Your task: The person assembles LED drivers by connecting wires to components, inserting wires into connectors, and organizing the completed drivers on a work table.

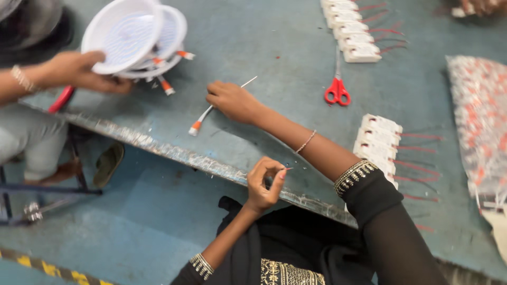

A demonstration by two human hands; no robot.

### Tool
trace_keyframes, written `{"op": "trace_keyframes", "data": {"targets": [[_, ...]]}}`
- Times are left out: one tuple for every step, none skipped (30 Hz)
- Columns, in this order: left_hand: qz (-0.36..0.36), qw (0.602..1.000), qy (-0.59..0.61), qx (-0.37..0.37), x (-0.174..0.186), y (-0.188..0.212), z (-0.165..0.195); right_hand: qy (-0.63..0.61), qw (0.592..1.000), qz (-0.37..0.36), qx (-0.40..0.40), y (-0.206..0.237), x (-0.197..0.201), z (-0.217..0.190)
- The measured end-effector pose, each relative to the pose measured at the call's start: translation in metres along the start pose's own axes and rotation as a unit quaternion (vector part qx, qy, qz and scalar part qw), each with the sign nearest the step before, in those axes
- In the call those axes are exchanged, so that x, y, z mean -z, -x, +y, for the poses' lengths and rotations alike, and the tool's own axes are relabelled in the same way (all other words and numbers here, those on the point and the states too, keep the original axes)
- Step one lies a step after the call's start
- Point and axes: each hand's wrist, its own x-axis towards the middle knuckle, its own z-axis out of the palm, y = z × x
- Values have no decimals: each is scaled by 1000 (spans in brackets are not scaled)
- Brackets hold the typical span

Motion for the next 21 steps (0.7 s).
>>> {"op": "trace_keyframes", "data": {"targets": [[1, 1000, 13, 5, 0, -1, 0, 22, 1000, 4, -13, 9, 1, 0], [1, 1000, 27, 12, -1, 0, -1, 10, 998, 22, -57, 22, 4, 2], [-5, 1000, 17, 6, 0, 0, -1, -3, 994, 41, -102, 38, 7, 2], [-10, 1000, 10, 4, 1, 0, -2, -18, 987, 57, -147, 57, 11, 1], [-14, 1000, 3, 4, 2, 2, -2, -16, 974, 53, -220, 75, 16, 1], [-19, 1000, -1, 1, 1, 3, -3, -14, 955, 47, -292, 93, 25, 3], [-22, 1000, -4, -2, 1, 2, -4, -12, 932, 40, -361, 110, 38, 6], [-23, 1000, -10, -3, 1, 2, -5, -39, 945, 80, -315, 127, 56, 12], [-35, 999, 11, 35, 1, 2, -5, -67, 954, 120, -268, 144, 73, 11], [-46, 996, 31, 74, 0, 1, -5, -105, 937, 138, -304, 160, 90, 3], [-53, 991, 51, 109, -2, -2, -4, -139, 919, 155, -336, 174, 112, -2], [-65, 980, 79, 168, -6, -5, -3, -160, 906, 153, -362, 193, 137, -15], [-76, 966, 105, 225, -9, -9, -1, -180, 892, 153, -385, 214, 161, -36], [-86, 948, 129, 279, -13, -11, 2, -157, 885, 140, -415, 234, 184, -62], [-112, 940, 131, 294, -19, -11, 6, -135, 876, 127, -444, 252, 201, -95], [-138, 931, 132, 310, -26, -9, 10, -150, 872, 127, -449, 264, 212, -125], [-163, 922, 135, 324, -35, -7, 14, -163, 868, 124, -453, 273, 218, -152], [-185, 911, 143, 340, -46, -2, 17, -156, 852, 124, -483, 278, 217, -178], [-206, 899, 150, 356, -57, 4, 20, -150, 836, 123, -513, 282, 215, -200], [-226, 886, 158, 372, -67, 11, 22, -140, 834, 146, -513, 285, 209, -214], [-249, 877, 175, 372, -76, 16, 21, -132, 832, 168, -513, 287, 200, -224]]}}
